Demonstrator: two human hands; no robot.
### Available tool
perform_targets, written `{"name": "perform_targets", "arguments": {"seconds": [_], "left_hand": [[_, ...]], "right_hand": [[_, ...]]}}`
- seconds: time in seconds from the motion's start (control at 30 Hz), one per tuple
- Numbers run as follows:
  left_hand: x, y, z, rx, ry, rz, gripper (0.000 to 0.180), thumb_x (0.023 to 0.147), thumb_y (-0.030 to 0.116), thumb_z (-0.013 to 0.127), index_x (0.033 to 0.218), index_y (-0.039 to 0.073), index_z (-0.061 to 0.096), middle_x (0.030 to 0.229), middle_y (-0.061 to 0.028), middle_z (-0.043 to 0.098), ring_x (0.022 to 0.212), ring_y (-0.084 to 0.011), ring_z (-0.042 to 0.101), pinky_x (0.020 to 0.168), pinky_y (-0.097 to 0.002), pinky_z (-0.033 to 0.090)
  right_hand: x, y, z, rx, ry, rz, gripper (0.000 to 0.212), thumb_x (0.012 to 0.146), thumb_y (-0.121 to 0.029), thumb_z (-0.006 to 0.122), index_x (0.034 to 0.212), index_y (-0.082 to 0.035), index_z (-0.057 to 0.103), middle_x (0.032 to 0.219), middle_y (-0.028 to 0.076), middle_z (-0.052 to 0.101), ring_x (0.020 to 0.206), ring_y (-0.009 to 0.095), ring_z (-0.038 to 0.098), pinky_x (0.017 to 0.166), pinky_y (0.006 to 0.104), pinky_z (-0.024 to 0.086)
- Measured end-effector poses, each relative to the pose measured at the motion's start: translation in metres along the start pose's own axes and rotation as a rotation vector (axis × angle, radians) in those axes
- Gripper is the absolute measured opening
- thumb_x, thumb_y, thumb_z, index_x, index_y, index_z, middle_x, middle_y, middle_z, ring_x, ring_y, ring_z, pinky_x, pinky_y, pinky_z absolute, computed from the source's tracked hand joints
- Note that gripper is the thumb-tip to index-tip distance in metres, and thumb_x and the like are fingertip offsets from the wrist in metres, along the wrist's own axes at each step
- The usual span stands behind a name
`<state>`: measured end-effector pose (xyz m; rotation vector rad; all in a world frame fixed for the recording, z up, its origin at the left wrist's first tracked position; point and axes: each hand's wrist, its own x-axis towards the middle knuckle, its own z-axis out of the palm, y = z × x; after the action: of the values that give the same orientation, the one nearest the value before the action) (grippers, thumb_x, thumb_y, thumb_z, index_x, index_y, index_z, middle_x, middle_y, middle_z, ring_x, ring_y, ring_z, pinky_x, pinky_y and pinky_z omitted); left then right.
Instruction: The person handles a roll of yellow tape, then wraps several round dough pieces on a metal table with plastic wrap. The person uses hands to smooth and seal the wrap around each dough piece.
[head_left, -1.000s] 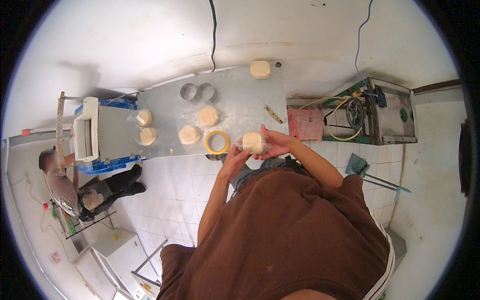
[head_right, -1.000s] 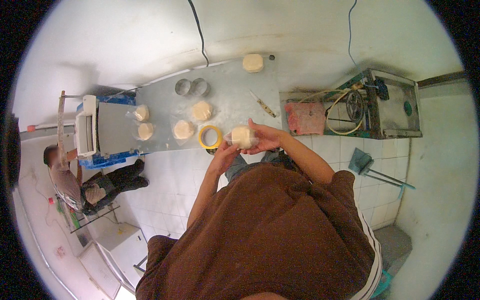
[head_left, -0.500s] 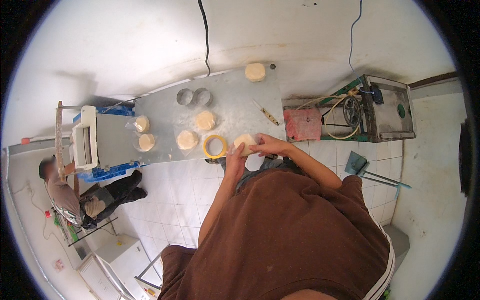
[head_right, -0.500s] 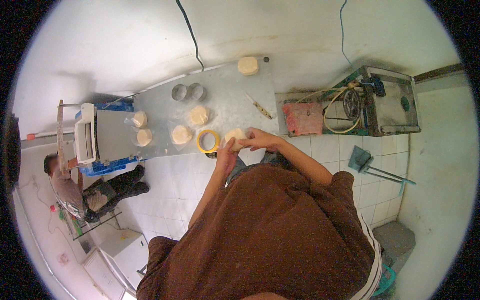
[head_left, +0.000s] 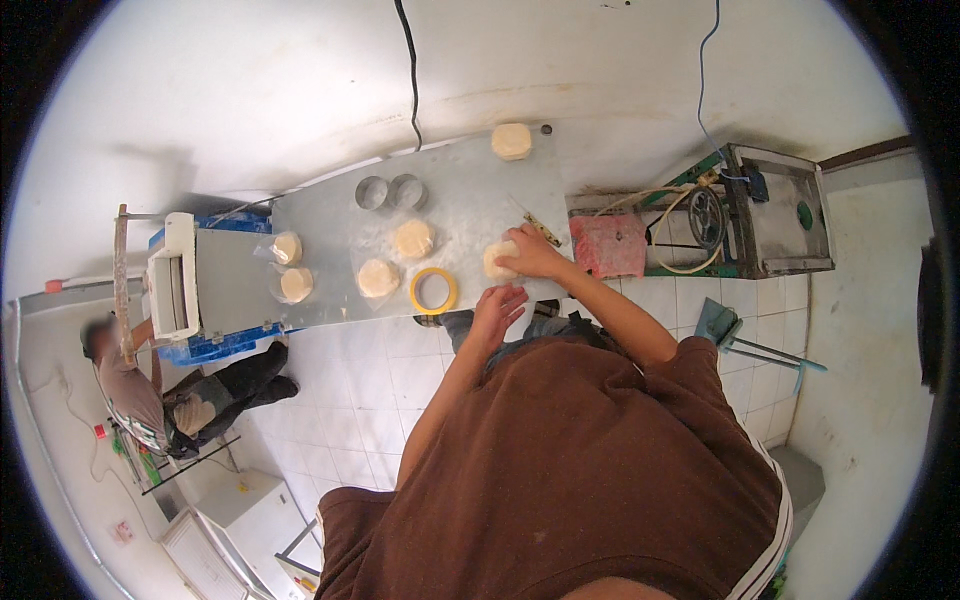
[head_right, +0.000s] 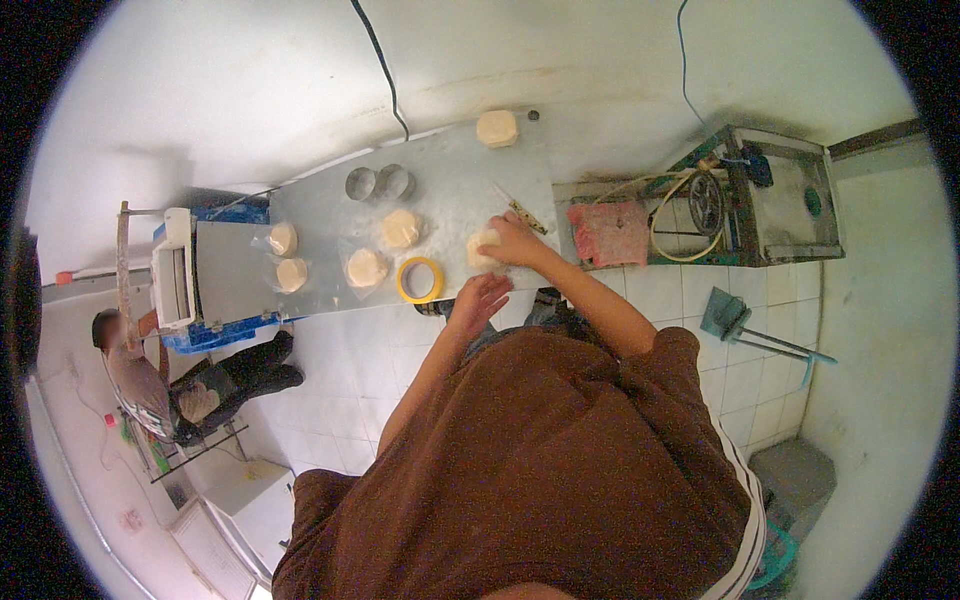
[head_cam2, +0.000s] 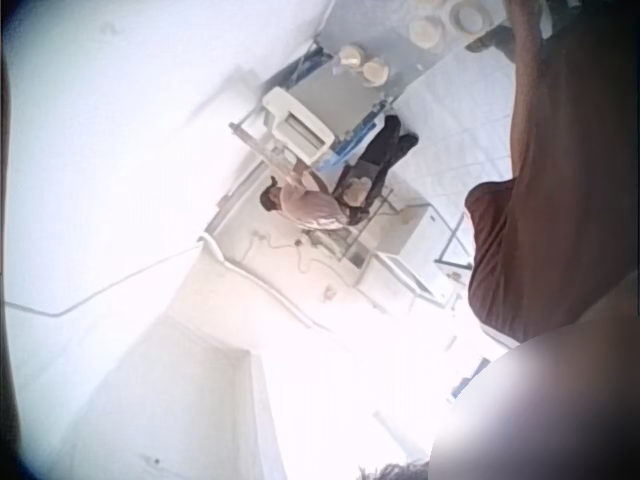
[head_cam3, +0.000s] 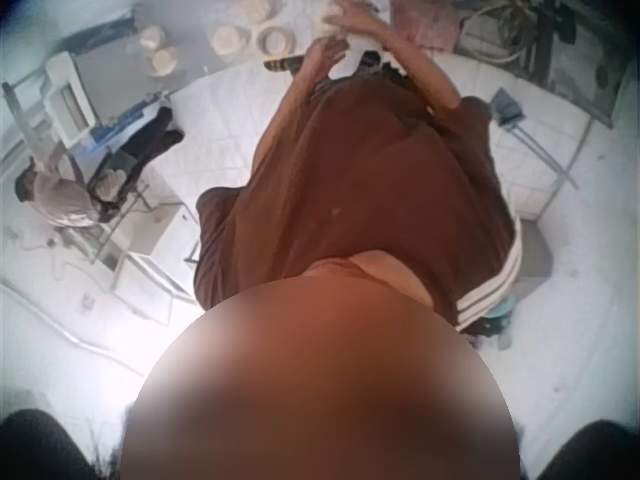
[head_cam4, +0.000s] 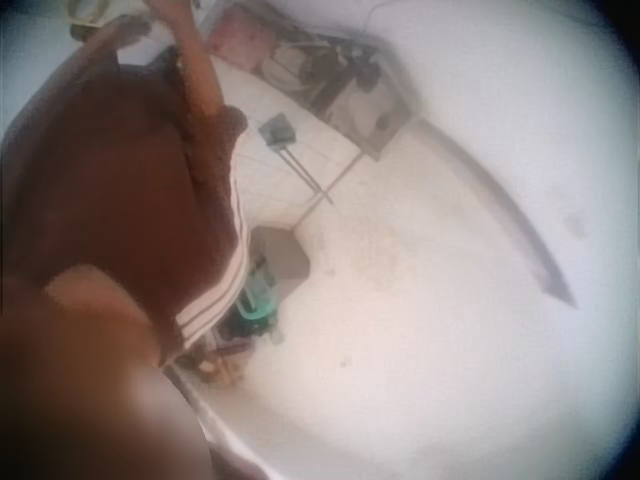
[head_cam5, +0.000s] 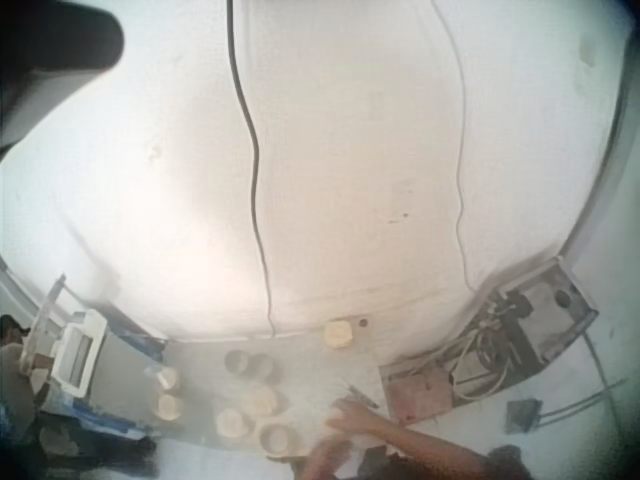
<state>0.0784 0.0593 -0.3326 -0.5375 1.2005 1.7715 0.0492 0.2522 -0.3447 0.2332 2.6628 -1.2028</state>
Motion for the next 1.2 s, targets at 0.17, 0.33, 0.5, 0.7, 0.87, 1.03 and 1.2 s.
{"name": "perform_targets", "arguments": {"seconds": [0.17,0.33,0.5,0.7,0.87,1.03,1.2], "left_hand": [[-0.004,0.013,0.004,0.246,0.2,-0.065,0.03,0.107,0.028,0.057,0.123,0.004,0.05,0.121,-0.0158,0.065,0.108,-0.0271,0.069,0.095,-0.042,0.054],[-0.003,0.025,-0.005,0.748,0.339,0.544,0.029,0.103,0.01,0.051,0.129,-0.001,0.052,0.124,-0.0199,0.06,0.113,-0.0346,0.063,0.102,-0.0448,0.05],[-0.005,0.046,-0.007,1.329,0.077,1.028,0.07,0.083,-0.014,0.049,0.151,0.002,0.046,0.155,-0.0243,0.042,0.146,-0.0448,0.039,0.122,-0.0506,0.035],[0.006,0.056,-0.01,1.5,-0.079,0.847,0.083,0.076,-0.018,0.051,0.154,0.008,0.045,0.169,-0.0227,0.026,0.154,-0.0503,0.024,0.127,-0.056,0.027],[0.021,0.049,-0.022,1.444,-0.09,0.911,0.085,0.075,-0.018,0.052,0.155,0.01,0.045,0.17,-0.0222,0.025,0.155,-0.0513,0.021,0.128,-0.0583,0.024],[0.023,0.044,-0.027,1.391,-0.088,0.892,0.086,0.075,-0.015,0.055,0.156,0.015,0.046,0.171,-0.0205,0.024,0.156,-0.0502,0.02,0.128,-0.0582,0.024],[0.016,0.042,-0.023,1.351,-0.064,0.873,0.084,0.077,-0.009,0.068,0.154,0.018,0.049,0.172,-0.0182,0.025,0.157,-0.0481,0.021,0.129,-0.0568,0.023]], "right_hand": [[-0.016,-0.012,-0.008,0.064,0.2,-0.125,0.06,0.087,-0.022,0.079,0.141,-0.007,0.057,0.147,0.021,0.045,0.136,0.043,0.048,0.114,0.0502,0.042],[-0.044,-0.001,-0.024,-0.244,0.162,-0.487,0.069,0.087,-0.025,0.08,0.149,-0.014,0.053,0.157,0.017,0.04,0.142,0.042,0.043,0.118,0.0539,0.036],[-0.057,0.011,-0.021,-0.292,0.102,-0.55,0.082,0.082,-0.036,0.084,0.155,-0.019,0.05,0.166,0.014,0.033,0.15,0.038,0.034,0.12,0.0552,0.031],[-0.051,0.02,-0.003,-0.378,0.072,-0.534,0.086,0.081,-0.036,0.084,0.158,-0.023,0.046,0.171,0.005,0.029,0.153,0.037,0.031,0.122,0.0583,0.029],[-0.046,0.026,0.004,-0.426,0.127,-0.603,0.075,0.085,-0.032,0.08,0.154,-0.023,0.052,0.168,0.005,0.033,0.153,0.036,0.031,0.12,0.0583,0.031],[-0.045,0.024,0.014,-0.346,0.208,-0.66,0.062,0.087,-0.029,0.077,0.147,-0.023,0.06,0.164,0.01,0.039,0.149,0.041,0.038,0.113,0.0579,0.041],[-0.047,0.021,0.014,-0.329,0.309,-0.722,0.047,0.092,-0.025,0.073,0.138,-0.022,0.067,0.161,0.012,0.045,0.144,0.044,0.045,0.109,0.0584,0.046]]}}
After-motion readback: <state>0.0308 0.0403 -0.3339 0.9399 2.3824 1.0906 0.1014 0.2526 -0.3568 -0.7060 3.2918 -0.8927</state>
